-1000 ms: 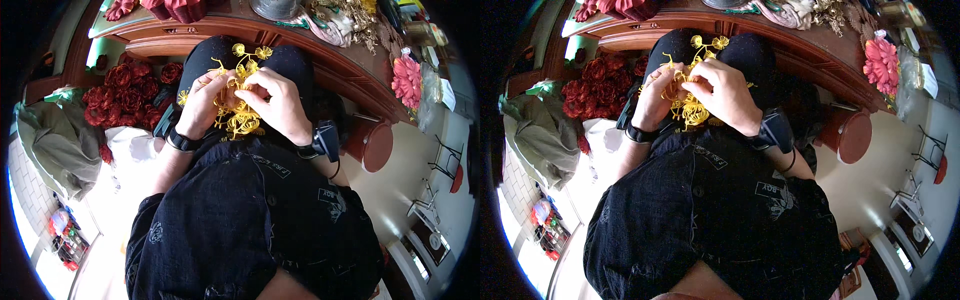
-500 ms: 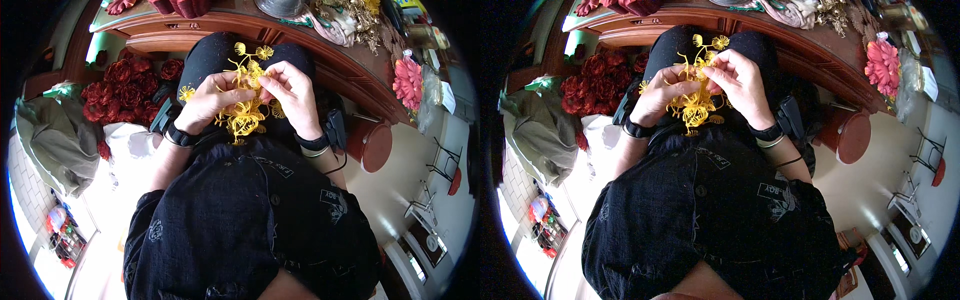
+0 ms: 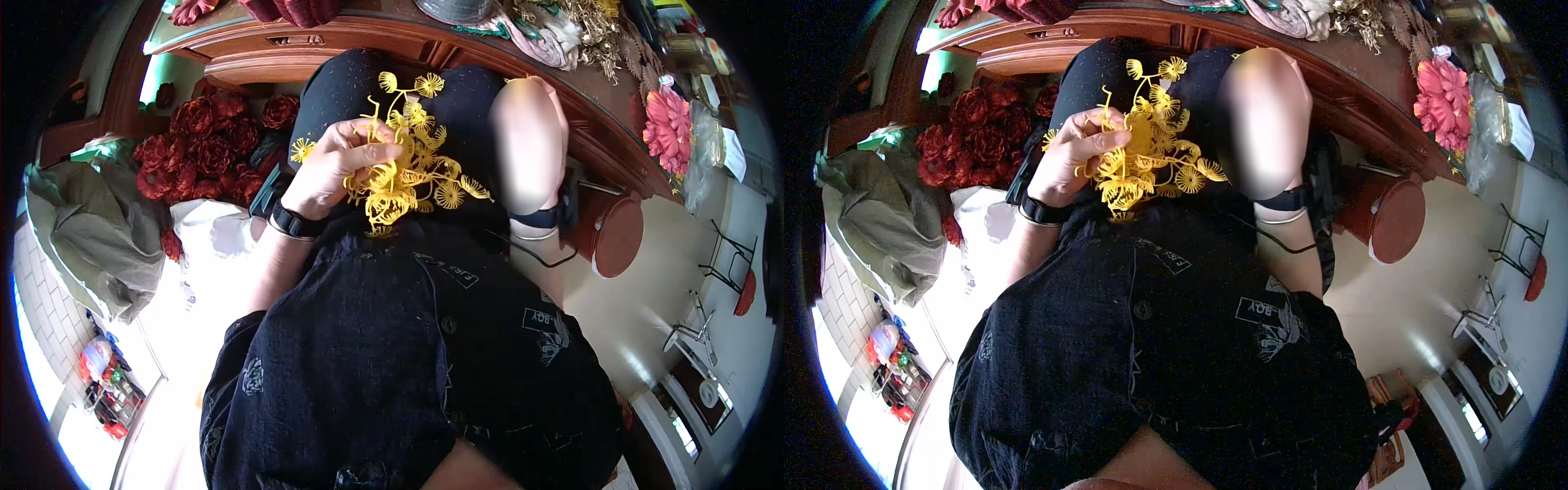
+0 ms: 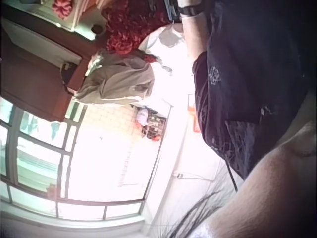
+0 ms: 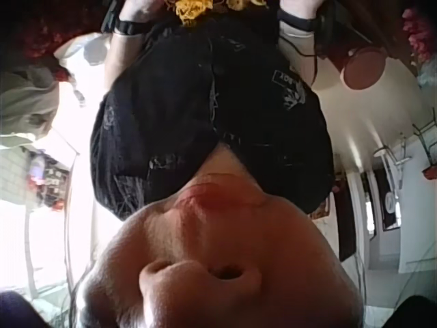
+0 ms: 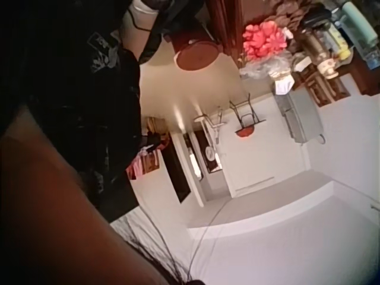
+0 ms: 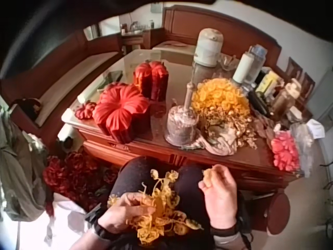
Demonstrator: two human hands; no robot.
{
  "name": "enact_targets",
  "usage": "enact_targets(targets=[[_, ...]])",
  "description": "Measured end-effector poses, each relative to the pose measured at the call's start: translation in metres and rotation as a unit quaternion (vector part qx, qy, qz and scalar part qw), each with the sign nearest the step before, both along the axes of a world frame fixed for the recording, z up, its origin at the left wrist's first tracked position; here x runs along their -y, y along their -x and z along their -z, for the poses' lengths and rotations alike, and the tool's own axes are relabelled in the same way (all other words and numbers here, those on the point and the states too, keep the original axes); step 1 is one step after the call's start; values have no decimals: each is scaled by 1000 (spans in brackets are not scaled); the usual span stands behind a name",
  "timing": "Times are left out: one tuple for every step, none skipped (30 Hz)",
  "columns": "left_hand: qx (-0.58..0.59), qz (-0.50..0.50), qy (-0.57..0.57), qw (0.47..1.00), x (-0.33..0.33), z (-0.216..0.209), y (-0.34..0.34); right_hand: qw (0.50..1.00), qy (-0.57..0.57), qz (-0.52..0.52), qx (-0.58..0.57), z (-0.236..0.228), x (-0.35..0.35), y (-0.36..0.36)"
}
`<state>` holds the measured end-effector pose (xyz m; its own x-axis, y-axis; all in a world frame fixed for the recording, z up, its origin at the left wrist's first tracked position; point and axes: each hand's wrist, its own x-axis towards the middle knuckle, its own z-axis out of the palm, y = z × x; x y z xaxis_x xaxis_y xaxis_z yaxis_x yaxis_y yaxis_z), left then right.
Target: Untangling and assembling yellow floral decorations on a workshop bench.
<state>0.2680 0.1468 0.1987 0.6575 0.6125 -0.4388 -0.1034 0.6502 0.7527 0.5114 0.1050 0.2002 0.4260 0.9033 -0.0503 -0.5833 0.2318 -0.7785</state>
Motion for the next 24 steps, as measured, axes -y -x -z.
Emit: enact_targets(targets=[[14,-21,-6,1000,0,10,4,997,16,-48,52,-10,2,-2],[28,-43,-12,999,0,16,6,989,32,-97,104,-20,6,0],[39,-63,-15,997,-1,14,3,979,43,-161,117,-23,9,1],[32,-84,-3,996,-2,13,0,971,64,-203,104,-24,11,5],[36,-83,-10,996,-3,13,-3,961,80,-226,137,-26,14,9],[37,-83,-19,996,-3,11,-6,949,94,-250,166,-27,16,13],[21,-81,-32,996,-2,8,-9,935,102,-257,223,-30,18,18],[6,-78,-44,996,-1,7,-10,926,68,-256,270,-29,18,23],[21,-67,-45,997,-2,10,-10,905,44,-241,348,-26,18,28],[5,-76,-59,995,0,11,-11,877,20,-224,424,-26,16,34],[-11,-84,-73,994,2,10,-13,822,14,-218,527,-32,15,37],[-25,-93,-87,992,3,11,-16,784,27,-226,578,-38,16,42],[-16,-90,-75,993,3,11,-15,768,20,-202,608,-34,16,47],[-5,-74,-68,995,1,13,-13,750,12,-178,636,-30,16,50],[5,-60,-61,996,-1,13,-11,756,19,-181,628,-28,15,50],[16,-46,-54,997,-3,14,-9,770,35,-193,607,-26,13,48],[27,-31,-45,998,-5,15,-7,783,51,-205,585,-24,12,44],[38,-16,-37,998,-6,16,-5,796,67,-217,561,-22,12,42],[48,-1,-28,998,-7,15,-5,800,80,-218,553,-21,11,42],[28,2,-37,999,-5,11,-5,799,80,-217,555,-20,10,42],[9,7,-46,999,-1,2,-8,797,83,-213,559,-18,10,42],[-9,12,-55,998,0,-6,-11,795,85,-210,563,-16,10,43],[-8,19,-56,998,0,-9,-12,808,84,-200,547,-13,12,45],[-11,19,-69,997,0,-6,-11,812,77,-191,547,-11,12,47]])
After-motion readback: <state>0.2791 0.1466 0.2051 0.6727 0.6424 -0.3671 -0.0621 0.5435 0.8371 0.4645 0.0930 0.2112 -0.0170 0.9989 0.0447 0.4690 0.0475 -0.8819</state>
